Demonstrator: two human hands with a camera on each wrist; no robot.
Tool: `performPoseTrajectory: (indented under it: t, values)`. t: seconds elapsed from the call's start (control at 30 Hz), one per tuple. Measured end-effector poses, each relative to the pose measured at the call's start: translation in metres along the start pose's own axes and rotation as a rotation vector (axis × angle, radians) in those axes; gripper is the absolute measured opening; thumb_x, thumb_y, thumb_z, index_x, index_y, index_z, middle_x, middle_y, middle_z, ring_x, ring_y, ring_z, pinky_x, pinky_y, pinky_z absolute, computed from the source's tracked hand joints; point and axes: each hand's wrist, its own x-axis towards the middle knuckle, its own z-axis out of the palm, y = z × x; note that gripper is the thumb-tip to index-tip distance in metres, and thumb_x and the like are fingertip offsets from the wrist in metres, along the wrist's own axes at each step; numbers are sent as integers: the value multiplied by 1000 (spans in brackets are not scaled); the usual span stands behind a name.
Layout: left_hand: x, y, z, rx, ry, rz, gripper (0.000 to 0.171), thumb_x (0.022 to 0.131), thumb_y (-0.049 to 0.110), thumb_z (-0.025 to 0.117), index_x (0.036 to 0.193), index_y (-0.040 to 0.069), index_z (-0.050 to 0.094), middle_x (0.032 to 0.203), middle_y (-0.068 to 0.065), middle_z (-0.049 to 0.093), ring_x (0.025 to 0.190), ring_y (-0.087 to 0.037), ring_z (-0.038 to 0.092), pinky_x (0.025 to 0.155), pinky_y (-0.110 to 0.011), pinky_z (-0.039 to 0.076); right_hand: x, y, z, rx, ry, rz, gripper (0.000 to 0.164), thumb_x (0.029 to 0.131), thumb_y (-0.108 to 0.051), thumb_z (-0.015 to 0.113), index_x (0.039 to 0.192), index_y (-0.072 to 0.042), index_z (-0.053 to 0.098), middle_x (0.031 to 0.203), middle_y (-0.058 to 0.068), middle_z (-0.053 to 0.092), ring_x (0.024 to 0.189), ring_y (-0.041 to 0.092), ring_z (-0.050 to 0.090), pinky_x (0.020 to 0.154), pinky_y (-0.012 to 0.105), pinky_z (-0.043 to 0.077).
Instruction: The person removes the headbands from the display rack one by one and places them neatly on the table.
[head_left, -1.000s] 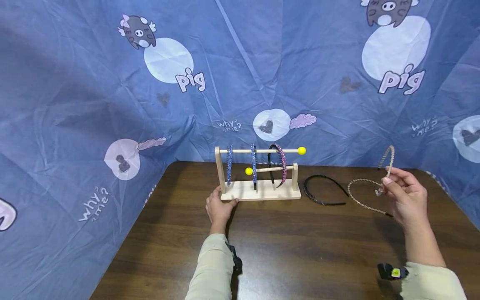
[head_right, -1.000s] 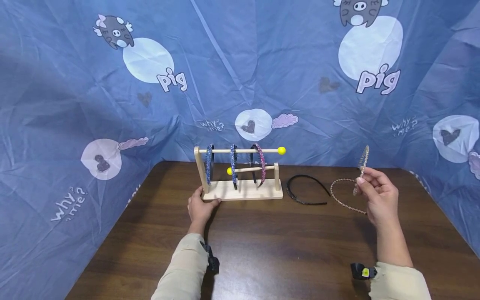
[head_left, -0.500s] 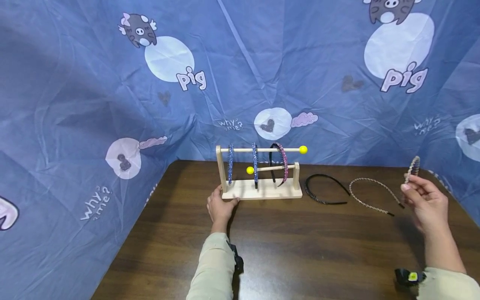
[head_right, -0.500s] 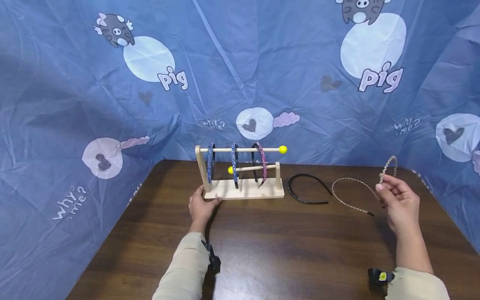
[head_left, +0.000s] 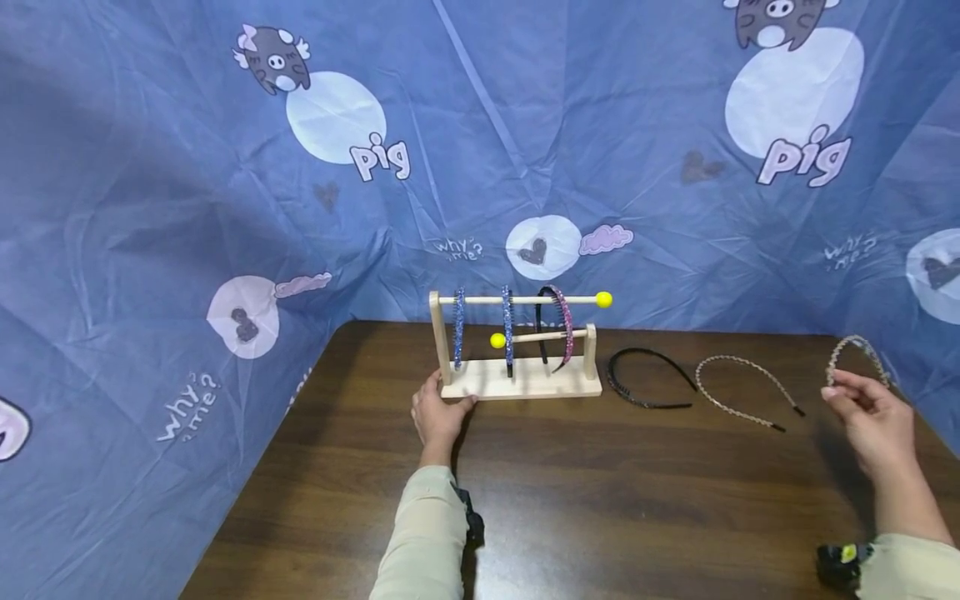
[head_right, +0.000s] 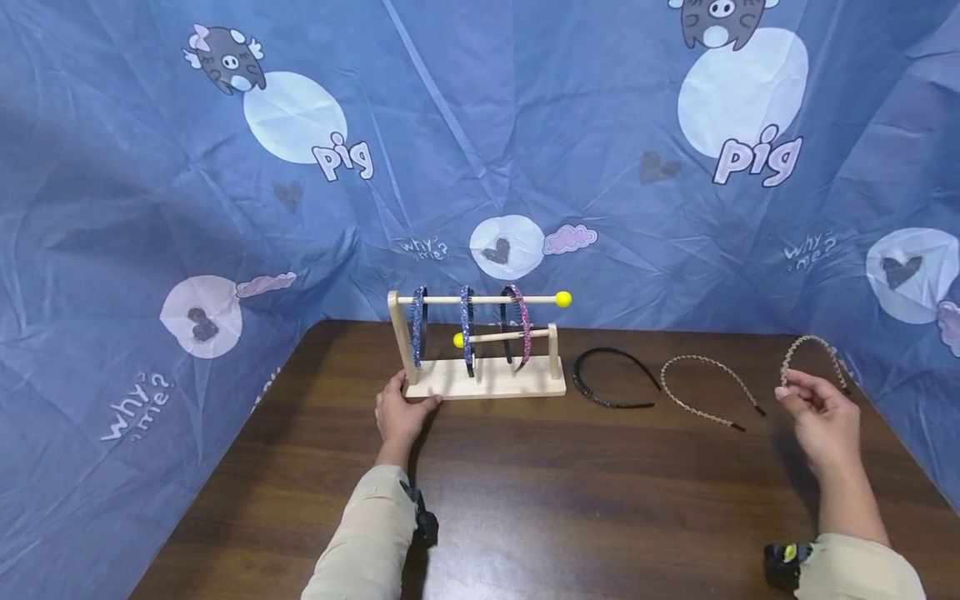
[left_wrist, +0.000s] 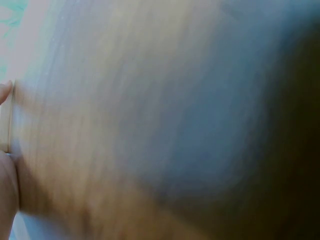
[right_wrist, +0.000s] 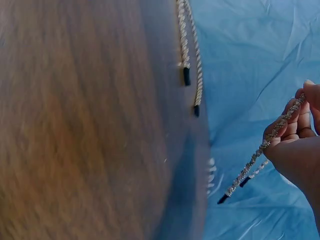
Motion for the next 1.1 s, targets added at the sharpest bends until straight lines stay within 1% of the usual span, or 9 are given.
performPoseTrajectory:
  t: [0.23,0.37,0.43,0.47,0.6,0.67,0.77,0.9,1.1]
  values:
    - [0,1,1,3,-5,11,79,61,28,86,130,13,52,125,-9,56,110,-27,43,94,-41,29,4,9,-16,-309,44,27,30,86,-12,67,115,-14,65,83,-15,60,74,-3,53,59,6,40]
    - [0,0,1,2,-6,1,78,60,28,87,129,13,53,125,-9,56,110,-27,43,94,-40,29,1,5,-19,-410,33,50,21,88,-14,65,106,-24,66,79,-20,57,72,-6,52,58,6,40]
    - [0,0,1,0,-5,3,78,60,28,87,129,13,53,125,-9,56,110,-27,43,94,-41,30,-5,-5,-16,-472,13,60,16,88,-15,63,103,-22,65,76,-23,55,70,-8,49,56,8,39]
    - [0,0,1,2,-4,6,78,60,28,87,129,13,53,125,-9,56,109,-27,43,94,-41,30,-9,-12,-13,-506,-2,59,14,89,-14,62,103,-17,64,74,-25,54,69,-8,48,55,9,38]
    - [-1,-1,1,-3,0,14,78,60,28,87,129,12,53,125,-10,56,109,-27,43,94,-41,30,-21,-37,-2,-646,-78,42,26,90,-10,57,110,6,58,71,-29,47,66,-10,43,54,11,37]
    - [-1,-1,0,-3,1,16,78,60,28,87,129,12,53,124,-10,56,110,-28,43,94,-41,30,-24,-44,1,-695,-114,19,29,89,-7,55,111,12,54,70,-30,46,64,-12,42,54,12,37]
    - [-1,-1,0,-6,0,21,78,59,27,87,128,12,53,124,-11,56,110,-28,44,94,-41,30,-25,-47,1,-733,-172,-9,27,89,-5,54,108,14,54,69,-29,46,62,-13,40,53,13,36]
    - [-1,-2,0,-6,-1,19,78,60,28,87,129,12,53,124,-10,56,112,-28,43,95,-41,29,-24,-45,1,-722,-231,-40,24,87,-2,54,103,16,55,68,-26,49,61,-12,41,52,14,36]
    - [0,-2,0,-13,2,21,79,60,29,86,129,12,53,124,-10,56,114,-28,42,97,-41,28,-21,-37,1,-773,-269,-44,23,86,-2,55,101,15,57,70,-17,55,61,-12,41,52,17,37]
